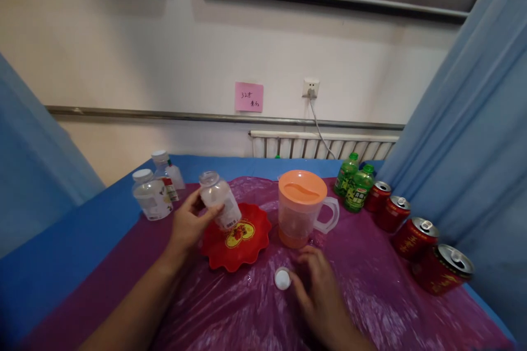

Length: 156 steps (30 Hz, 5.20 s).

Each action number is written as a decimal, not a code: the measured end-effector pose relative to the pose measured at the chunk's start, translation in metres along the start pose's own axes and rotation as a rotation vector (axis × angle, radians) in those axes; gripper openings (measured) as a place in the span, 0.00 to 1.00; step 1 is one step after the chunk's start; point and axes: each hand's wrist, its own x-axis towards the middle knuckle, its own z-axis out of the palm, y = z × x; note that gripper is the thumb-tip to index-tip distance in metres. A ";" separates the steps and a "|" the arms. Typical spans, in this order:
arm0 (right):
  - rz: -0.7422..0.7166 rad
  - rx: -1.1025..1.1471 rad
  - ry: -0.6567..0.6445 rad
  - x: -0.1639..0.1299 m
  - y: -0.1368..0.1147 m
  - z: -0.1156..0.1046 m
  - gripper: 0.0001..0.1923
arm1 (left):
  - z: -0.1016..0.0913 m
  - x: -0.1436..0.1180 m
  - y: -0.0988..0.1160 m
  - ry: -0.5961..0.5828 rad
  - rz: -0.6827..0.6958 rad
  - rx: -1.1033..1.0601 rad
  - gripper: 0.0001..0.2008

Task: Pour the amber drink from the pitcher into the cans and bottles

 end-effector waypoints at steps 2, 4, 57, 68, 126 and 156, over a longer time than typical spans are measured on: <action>0.053 -0.013 0.287 0.012 0.007 -0.013 0.16 | 0.008 -0.004 -0.010 -0.037 0.051 0.092 0.36; 0.144 0.036 0.479 0.030 0.014 -0.024 0.23 | 0.010 -0.007 -0.018 -0.063 0.089 0.174 0.34; -0.319 -0.189 -0.116 0.250 -0.104 -0.078 0.27 | 0.000 -0.033 -0.033 -0.195 0.339 0.339 0.30; -0.363 -0.216 -0.094 0.252 -0.114 -0.080 0.27 | 0.000 -0.035 -0.033 -0.192 0.338 0.329 0.30; -0.400 -0.267 -0.057 0.252 -0.132 -0.088 0.30 | -0.001 -0.037 -0.032 -0.186 0.350 0.310 0.30; -0.410 -0.273 -0.083 0.253 -0.134 -0.090 0.29 | -0.001 -0.038 -0.031 -0.186 0.365 0.323 0.30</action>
